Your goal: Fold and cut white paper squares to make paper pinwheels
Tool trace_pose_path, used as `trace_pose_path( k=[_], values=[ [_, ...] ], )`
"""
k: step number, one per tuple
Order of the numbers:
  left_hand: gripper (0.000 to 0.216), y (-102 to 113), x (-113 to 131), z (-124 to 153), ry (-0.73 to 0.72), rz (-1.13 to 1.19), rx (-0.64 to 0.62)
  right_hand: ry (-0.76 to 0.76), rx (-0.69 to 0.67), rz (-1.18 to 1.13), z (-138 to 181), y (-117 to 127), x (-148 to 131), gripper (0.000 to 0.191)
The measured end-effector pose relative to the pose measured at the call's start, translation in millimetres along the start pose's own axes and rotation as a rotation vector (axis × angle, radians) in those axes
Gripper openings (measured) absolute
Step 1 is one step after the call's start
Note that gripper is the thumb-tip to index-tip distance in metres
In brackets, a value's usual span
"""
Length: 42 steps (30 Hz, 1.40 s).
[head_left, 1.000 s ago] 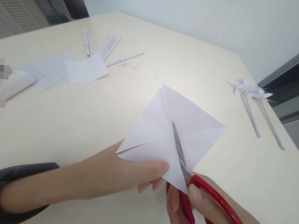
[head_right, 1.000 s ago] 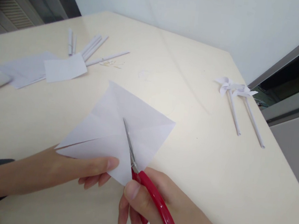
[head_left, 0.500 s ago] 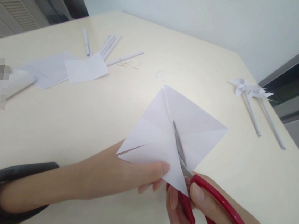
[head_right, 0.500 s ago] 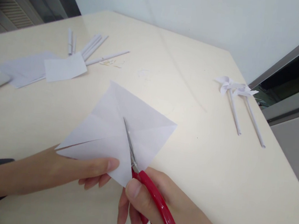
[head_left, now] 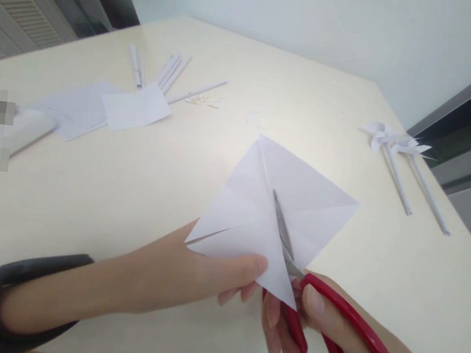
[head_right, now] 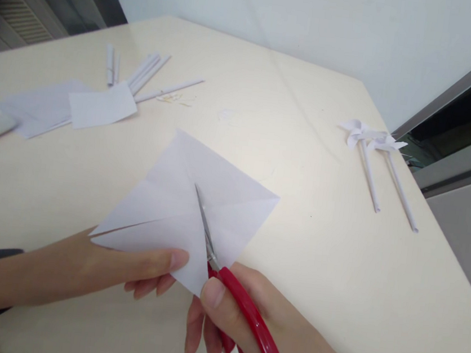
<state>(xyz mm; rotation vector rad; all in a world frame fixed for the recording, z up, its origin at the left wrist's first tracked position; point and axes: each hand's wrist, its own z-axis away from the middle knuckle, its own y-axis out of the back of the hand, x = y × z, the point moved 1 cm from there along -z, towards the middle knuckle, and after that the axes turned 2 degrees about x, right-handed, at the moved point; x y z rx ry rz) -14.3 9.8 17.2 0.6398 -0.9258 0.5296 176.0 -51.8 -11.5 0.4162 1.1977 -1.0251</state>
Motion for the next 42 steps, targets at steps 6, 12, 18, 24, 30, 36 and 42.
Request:
trace_pose_path(
  k=[6, 12, 18, 24, 30, 36, 42],
  values=[
    [0.035, -0.3, 2.7, -1.2, -0.004, 0.018, -0.015, 0.04, -0.01, 0.041, -0.6, 3.3, 4.1, 0.053],
    [0.035, -0.1, -1.1, -0.9, 0.0, 0.013, -0.024, 0.005, -0.009, 0.02, -1.4, 0.9, -1.7, 0.05],
    [0.034, -0.5, -0.5, 0.9, 0.002, 0.013, -0.024, 0.021, -0.018, 0.058, 1.6, 2.4, 1.2, 0.053],
    [0.035, -0.5, 1.9, 0.4, 0.011, 0.018, -0.011, -0.001, -0.005, 0.037, 1.2, 1.4, -1.7, 0.05],
    [0.031, -0.8, 2.6, 2.1, 0.061, 0.01, -0.009, -0.002, 0.011, -0.018, -0.1, -1.8, -3.1, 0.049],
    [0.031, -0.6, 1.7, 0.6, 0.036, 0.022, -0.027, -0.027, 0.031, 0.004, 2.8, 0.7, 0.9, 0.046],
    [0.031, -0.3, -0.5, 0.9, 0.03, 0.002, -0.027, -0.053, 0.035, -0.016, 2.8, 0.4, -0.4, 0.049]
  ],
)
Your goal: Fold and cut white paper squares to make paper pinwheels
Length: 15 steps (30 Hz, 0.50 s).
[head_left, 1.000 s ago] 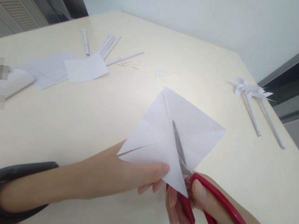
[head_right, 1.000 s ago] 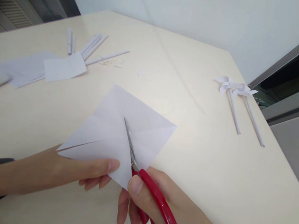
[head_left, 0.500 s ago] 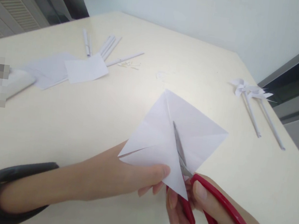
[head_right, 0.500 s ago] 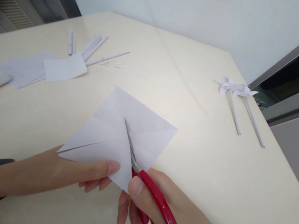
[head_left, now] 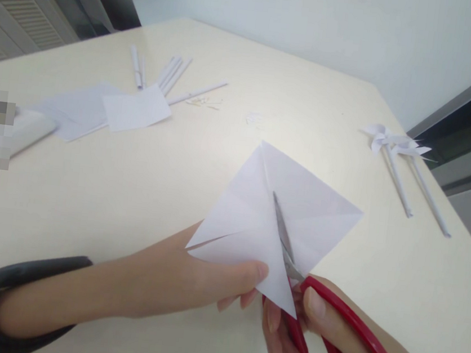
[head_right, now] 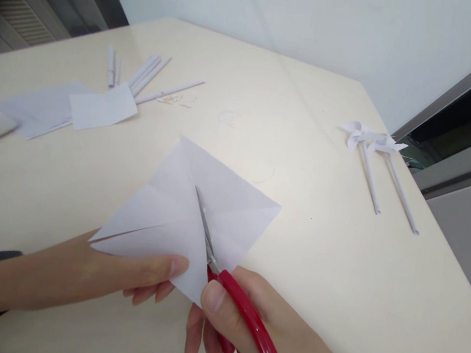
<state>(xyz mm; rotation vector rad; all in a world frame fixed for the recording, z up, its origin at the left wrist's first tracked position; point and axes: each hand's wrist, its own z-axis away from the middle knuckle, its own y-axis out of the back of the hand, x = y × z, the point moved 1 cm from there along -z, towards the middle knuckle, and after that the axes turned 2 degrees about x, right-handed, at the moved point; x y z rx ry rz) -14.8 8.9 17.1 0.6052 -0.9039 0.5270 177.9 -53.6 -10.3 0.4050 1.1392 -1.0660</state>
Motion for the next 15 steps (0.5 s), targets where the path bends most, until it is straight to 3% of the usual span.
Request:
trace_pose_path(
  k=[15],
  values=[
    [0.031, 0.9, 0.1, -0.7, -0.017, -0.016, -0.007, 0.027, -0.038, 0.082, 1.4, 2.5, -2.6, 0.05]
  ],
)
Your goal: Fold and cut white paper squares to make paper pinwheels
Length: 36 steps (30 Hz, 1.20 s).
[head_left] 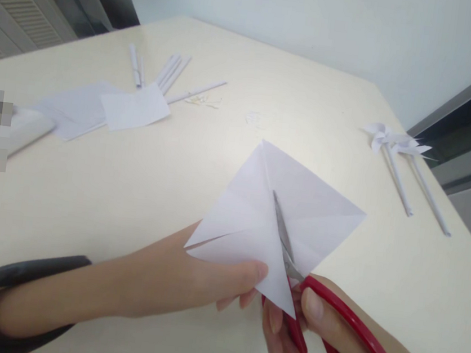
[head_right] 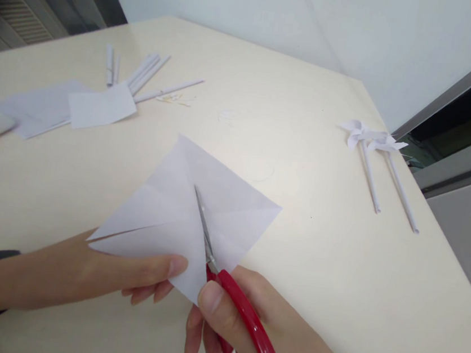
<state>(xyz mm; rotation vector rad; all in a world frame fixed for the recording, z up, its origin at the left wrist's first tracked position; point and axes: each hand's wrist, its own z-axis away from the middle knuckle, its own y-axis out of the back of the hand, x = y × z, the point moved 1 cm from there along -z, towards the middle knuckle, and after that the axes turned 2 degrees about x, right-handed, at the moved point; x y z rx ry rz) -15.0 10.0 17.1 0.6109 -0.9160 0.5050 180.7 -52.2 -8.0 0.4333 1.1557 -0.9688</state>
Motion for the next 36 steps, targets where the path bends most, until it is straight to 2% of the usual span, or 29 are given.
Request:
trace_pose_path(
  k=[5, 7, 9, 12, 15, 21, 31, 36],
  values=[
    [0.032, -0.4, -2.3, -0.6, -0.023, -0.035, -0.008, -0.01, 0.013, -0.076, -1.4, -2.6, 3.8, 0.053],
    [0.031, -1.7, -7.7, -3.0, -0.078, -0.025, 0.0, -0.02, 0.018, -0.089, -1.3, -3.3, 4.3, 0.053],
    [0.032, -3.5, -13.4, -6.2, -0.204, 0.028, 0.032, -0.018, 0.023, -0.074, -0.9, -3.6, 3.7, 0.052],
    [0.033, -5.8, -18.5, -9.0, -0.239, 0.039, 0.038, -0.017, 0.044, -0.059, -0.2, -3.7, 1.8, 0.05],
    [0.034, -4.9, -14.4, -6.9, -0.228, 0.035, 0.036, -0.021, 0.065, -0.061, 0.2, -3.9, 0.1, 0.049],
    [0.033, -0.5, -4.9, -2.0, -0.08, -0.049, -0.005, -0.024, 0.041, -0.073, -2.3, -4.0, -1.7, 0.05],
    [0.033, -1.1, -4.5, -1.5, -0.109, 0.022, -0.012, -0.003, 0.052, -0.044, -0.2, -4.8, -1.0, 0.05],
    [0.033, -1.5, -4.1, -0.8, -0.103, -0.012, -0.011, 0.028, 0.012, -0.03, -1.8, -3.9, -0.9, 0.051]
  ],
)
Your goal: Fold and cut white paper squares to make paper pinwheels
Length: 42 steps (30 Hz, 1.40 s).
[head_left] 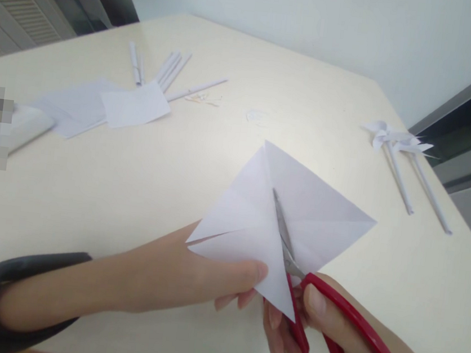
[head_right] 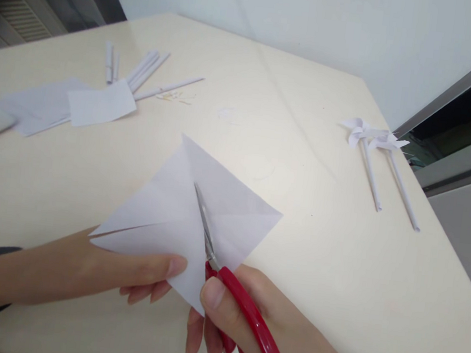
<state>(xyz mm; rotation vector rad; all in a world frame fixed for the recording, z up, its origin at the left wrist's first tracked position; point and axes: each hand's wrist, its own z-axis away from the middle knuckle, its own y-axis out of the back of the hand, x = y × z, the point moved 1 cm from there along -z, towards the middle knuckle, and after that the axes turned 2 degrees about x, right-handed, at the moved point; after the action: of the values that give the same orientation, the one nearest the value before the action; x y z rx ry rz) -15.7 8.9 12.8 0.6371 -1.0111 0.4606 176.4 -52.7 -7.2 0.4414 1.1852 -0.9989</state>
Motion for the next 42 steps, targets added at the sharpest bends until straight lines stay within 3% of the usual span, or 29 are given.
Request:
trace_pose_path(
  k=[21, 25, 28, 31, 33, 36, 40, 42],
  values=[
    [0.032, 0.2, 0.4, 0.6, 0.032, 0.035, 0.014, -0.037, 0.022, -0.038, -1.0, -2.8, -3.5, 0.047],
    [0.042, 1.7, -3.8, 0.2, 0.033, 0.162, 0.201, -0.032, 0.013, -0.03, 1.6, -0.9, -8.0, 0.045],
    [0.041, 10.0, -3.8, 0.8, -0.093, 0.429, 0.398, -0.085, -0.045, -0.002, 5.1, 3.6, -7.0, 0.045],
    [0.038, 21.9, -1.6, 0.9, -0.213, 0.721, 0.458, -0.15, -0.111, -0.012, 6.3, 8.4, 2.4, 0.044],
    [0.036, 27.4, -1.6, 0.4, -0.245, 0.845, 0.405, -0.11, -0.111, -0.109, 4.4, 11.1, 9.5, 0.046],
    [0.033, 27.5, -5.7, -0.2, -0.213, 0.886, 0.267, -0.027, 0.044, -0.257, 1.0, 16.0, 13.6, 0.047],
    [0.025, 17.3, -12.2, 0.4, -0.043, 0.686, -0.079, -0.008, 0.331, -0.31, 2.5, 20.8, 2.7, 0.036],
    [0.014, 13.8, -13.4, 0.9, -0.002, 0.552, -0.23, -0.028, 0.358, -0.363, 3.6, 19.6, -4.7, 0.028]
  ],
)
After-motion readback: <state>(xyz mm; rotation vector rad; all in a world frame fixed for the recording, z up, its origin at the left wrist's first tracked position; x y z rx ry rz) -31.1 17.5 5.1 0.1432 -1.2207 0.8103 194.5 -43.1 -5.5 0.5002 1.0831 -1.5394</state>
